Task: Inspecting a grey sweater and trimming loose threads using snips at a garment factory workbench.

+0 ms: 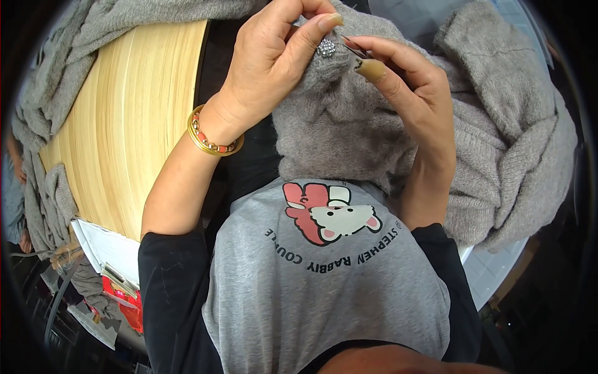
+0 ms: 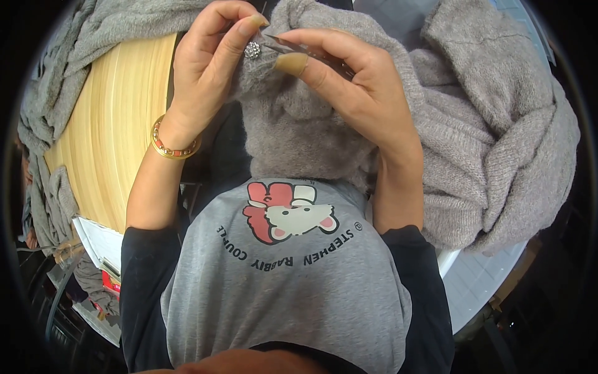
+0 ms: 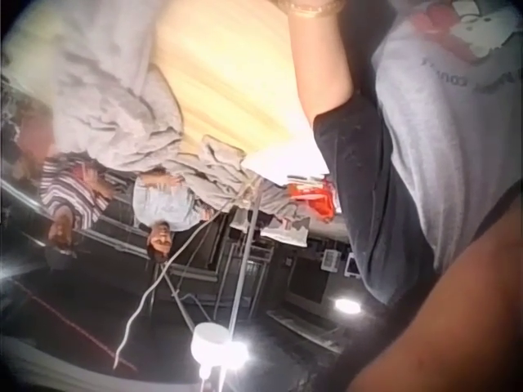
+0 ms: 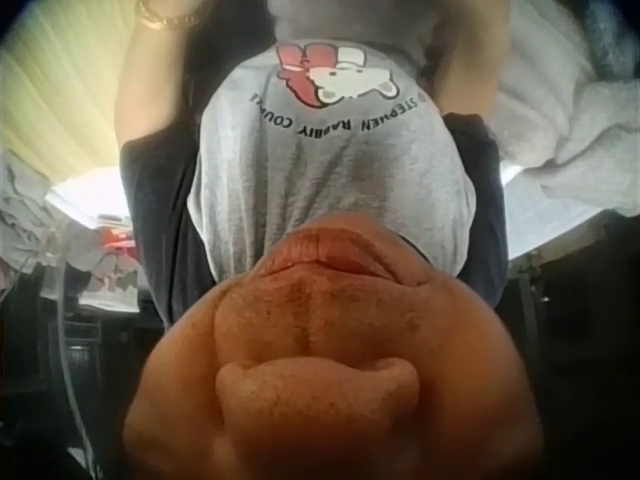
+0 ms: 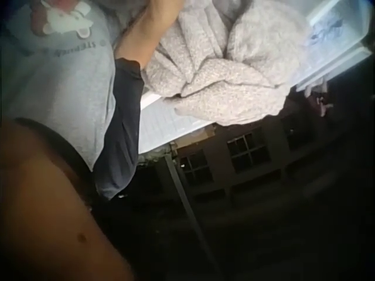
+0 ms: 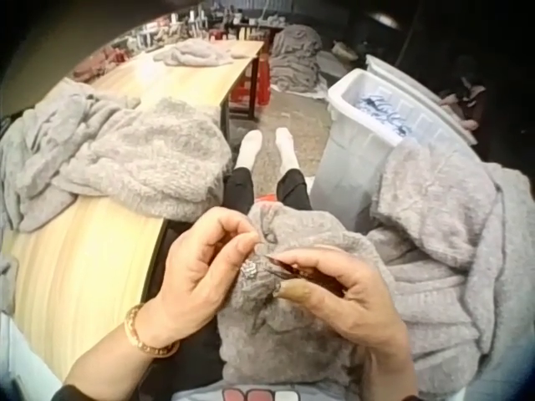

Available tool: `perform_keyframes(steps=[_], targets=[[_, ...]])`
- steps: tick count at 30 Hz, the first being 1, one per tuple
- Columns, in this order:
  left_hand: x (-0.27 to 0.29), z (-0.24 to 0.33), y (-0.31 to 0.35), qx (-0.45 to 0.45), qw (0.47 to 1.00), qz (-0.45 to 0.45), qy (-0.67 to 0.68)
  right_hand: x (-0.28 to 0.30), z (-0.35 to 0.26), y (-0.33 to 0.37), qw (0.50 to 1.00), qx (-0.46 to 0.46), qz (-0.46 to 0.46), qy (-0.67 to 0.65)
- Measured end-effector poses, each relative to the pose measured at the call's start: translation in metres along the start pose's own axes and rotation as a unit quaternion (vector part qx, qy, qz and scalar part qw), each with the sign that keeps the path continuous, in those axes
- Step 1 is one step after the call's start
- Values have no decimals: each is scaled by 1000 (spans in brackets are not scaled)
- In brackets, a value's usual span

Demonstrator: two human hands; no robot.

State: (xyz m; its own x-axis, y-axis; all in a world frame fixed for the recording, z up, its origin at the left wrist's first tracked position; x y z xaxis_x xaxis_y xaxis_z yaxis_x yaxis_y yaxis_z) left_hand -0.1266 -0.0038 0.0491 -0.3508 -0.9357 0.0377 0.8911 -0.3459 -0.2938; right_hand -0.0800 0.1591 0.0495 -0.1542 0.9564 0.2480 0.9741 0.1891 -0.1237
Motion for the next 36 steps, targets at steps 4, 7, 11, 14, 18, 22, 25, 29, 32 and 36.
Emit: perform_keyframes(steps=[4,7,11,14,18,22,25,29,32,36], targets=[[-1,7,1,-35,996,-3,-77,-1,0,-2,997,11,-13,71],[-3,12,1,-50,994,-5,-100,1,-1,-3,995,43,-11,87],[-5,13,2,-61,993,-3,-99,1,-4,-2,996,37,-17,85],[-4,13,2,-62,991,-13,-115,1,-8,-2,994,53,-28,91],[-6,14,1,-62,992,-13,-109,-2,-17,0,980,110,-37,161],[-7,12,2,-59,993,-14,-104,-3,-22,3,962,165,-21,217],[-7,11,2,-53,994,-16,-94,-3,-24,5,954,175,-11,241],[-8,4,4,-29,995,-29,-88,-5,-24,7,948,185,-4,258],[-9,5,4,-37,996,-25,-83,-7,-28,7,944,177,4,278],[-10,-2,4,-17,997,-24,-67,-8,-26,9,937,180,8,298]])
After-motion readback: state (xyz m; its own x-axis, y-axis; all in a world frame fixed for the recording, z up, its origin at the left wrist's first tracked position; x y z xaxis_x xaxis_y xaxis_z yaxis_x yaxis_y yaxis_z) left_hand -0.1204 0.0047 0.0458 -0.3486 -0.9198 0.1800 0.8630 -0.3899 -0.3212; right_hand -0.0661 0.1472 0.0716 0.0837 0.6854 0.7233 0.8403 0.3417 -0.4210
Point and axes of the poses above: each hand's wrist, its own y-axis away from the middle knuckle, its own x-axis out of the back of the hand, z = x × y, the point moved 7 cm from there along -y, towards the middle knuckle, and after that the axes turned 2 degrees about -x, right-handed, at the moved point
